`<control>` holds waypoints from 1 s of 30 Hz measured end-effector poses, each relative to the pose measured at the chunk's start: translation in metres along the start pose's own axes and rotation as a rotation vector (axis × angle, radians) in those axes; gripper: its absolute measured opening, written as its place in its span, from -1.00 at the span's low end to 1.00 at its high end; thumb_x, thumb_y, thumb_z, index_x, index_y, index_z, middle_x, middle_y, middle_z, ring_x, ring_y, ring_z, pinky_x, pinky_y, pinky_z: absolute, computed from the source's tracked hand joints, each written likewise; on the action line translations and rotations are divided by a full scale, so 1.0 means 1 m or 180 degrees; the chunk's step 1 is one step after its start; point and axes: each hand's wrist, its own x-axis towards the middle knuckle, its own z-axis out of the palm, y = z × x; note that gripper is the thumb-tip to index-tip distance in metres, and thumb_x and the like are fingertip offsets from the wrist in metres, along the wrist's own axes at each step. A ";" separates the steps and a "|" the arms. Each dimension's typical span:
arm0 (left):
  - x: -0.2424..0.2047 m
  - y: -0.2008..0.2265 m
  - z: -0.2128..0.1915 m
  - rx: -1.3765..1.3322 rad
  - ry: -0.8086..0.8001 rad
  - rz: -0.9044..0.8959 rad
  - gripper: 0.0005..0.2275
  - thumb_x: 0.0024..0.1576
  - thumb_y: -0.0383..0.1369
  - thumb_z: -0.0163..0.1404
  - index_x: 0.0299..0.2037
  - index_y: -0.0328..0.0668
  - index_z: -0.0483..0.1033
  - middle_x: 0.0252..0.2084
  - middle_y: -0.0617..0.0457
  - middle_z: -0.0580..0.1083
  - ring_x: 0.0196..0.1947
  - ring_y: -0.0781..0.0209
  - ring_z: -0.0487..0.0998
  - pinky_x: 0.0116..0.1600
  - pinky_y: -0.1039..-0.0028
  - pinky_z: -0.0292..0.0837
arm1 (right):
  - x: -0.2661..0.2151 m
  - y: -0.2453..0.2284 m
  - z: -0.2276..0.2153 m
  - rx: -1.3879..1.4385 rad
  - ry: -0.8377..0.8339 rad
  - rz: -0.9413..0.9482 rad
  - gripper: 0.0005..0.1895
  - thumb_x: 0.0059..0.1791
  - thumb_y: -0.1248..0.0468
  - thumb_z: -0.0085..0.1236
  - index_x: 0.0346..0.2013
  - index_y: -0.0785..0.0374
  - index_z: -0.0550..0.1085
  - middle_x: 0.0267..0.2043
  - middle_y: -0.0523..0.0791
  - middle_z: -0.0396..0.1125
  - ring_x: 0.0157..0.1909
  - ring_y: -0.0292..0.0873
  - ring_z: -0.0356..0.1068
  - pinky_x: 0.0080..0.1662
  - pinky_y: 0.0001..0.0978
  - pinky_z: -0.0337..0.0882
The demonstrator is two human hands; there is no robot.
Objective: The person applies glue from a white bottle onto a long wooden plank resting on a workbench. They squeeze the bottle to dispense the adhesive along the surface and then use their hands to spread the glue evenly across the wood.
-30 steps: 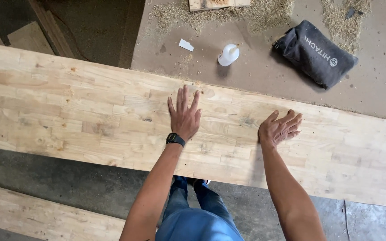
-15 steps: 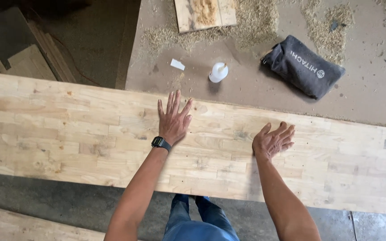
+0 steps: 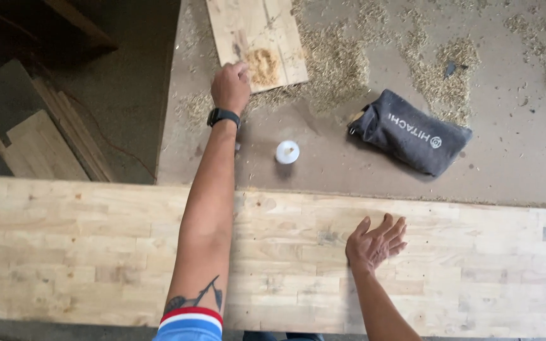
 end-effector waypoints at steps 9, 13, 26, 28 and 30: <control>0.056 0.040 0.028 0.1403 0.0218 0.0898 -0.87 0.15 -0.47 0.04 -0.36 -0.07 0.67 -0.38 0.00 0.57 -0.31 -0.07 0.53 -0.07 0.03 0.39 | 0.009 0.003 0.007 0.0130 0.0088 0.0056 -0.52 0.09 0.11 -0.17 0.25 0.27 0.16 0.56 0.13 -0.22 0.56 0.29 -0.23 0.37 0.51 -0.28; 0.046 0.027 0.030 0.1357 0.0358 0.1016 -0.84 0.01 -0.60 0.12 -0.48 -0.05 0.55 -0.43 0.02 0.53 -0.30 -0.05 0.52 0.00 0.05 0.30 | 0.008 0.001 0.003 0.0114 0.0038 -0.0021 -0.52 0.10 0.15 -0.14 0.27 0.29 0.15 0.54 0.17 -0.20 0.54 0.33 -0.19 0.36 0.52 -0.25; -0.212 -0.126 -0.101 0.0405 0.1855 0.0231 -0.87 0.34 -0.29 -0.17 -0.22 -0.08 0.38 -0.30 -0.04 0.36 -0.24 -0.20 0.44 -0.11 0.07 0.32 | -0.001 0.013 0.012 0.0039 -0.0028 -0.0075 -0.50 0.17 0.02 -0.25 0.29 0.25 0.07 0.50 0.15 -0.29 0.55 0.23 -0.40 0.39 0.42 -0.35; -0.285 -0.123 -0.107 0.0348 0.1807 0.0009 -0.86 0.33 -0.28 -0.14 -0.23 -0.09 0.38 -0.30 -0.03 0.36 -0.23 -0.20 0.43 -0.08 0.05 0.30 | 0.001 0.018 0.014 0.0045 -0.0108 -0.0122 -0.49 0.17 0.01 -0.25 0.31 0.24 0.06 0.51 0.16 -0.32 0.55 0.26 -0.40 0.38 0.46 -0.34; -0.358 -0.117 -0.104 0.0293 0.1777 -0.0260 -0.86 0.32 -0.26 -0.10 -0.23 -0.10 0.38 -0.30 -0.03 0.37 -0.22 -0.21 0.42 -0.06 0.04 0.29 | -0.001 0.024 0.017 0.0033 -0.0204 -0.0214 -0.47 0.17 -0.01 -0.25 0.32 0.23 0.06 0.52 0.17 -0.34 0.55 0.28 -0.40 0.37 0.50 -0.33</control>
